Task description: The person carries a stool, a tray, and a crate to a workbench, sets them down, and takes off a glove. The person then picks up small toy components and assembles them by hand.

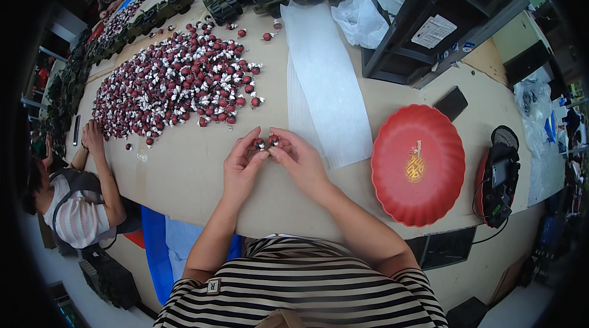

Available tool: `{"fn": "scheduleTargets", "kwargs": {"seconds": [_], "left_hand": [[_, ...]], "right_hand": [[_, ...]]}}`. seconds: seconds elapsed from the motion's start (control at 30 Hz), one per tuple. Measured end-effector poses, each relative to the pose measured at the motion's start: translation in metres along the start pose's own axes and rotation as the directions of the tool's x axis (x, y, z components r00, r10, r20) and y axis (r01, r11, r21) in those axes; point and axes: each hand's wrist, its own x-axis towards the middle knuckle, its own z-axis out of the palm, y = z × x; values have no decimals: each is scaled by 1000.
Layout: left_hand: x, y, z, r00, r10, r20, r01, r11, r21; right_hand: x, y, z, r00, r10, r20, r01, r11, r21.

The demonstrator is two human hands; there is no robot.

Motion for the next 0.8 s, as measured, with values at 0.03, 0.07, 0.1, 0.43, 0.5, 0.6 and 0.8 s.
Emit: {"fn": "scheduleTargets", "kwargs": {"seconds": [0.03,0.07,0.1,0.43,0.5,0.6,0.8], "left_hand": [[0,1,0,1000,-3,-1,3,1000,-8],[0,0,0,1000,-2,0,2,1000,-8],[0,-2,0,1000,-4,-1,4,1000,-14],[4,-3,-9,992,-121,25,121,912,-393],[7,-5,-15,988,-150,37,150,873,-465],[8,-8,-18,979,-197,57,196,820,-538],[9,1,-20,961,-267,69,254,757,-603]], "right_hand": [[0,0,0,1000,-3,-2,3,1000,-1],[0,0,0,1000,-7,-4,7,1000,-2],[0,0,-1,1000,-7,-3,7,1000,-3],[-3,-2,1,1000,29,-3,-29,1000,12],[-3,-2,1,1000,27,-15,-26,999,30],[-4,-4,1,1000,26,-1,-26,1000,-8],[-2,-4,1,1000,24,18,-24,1000,-12]]}}
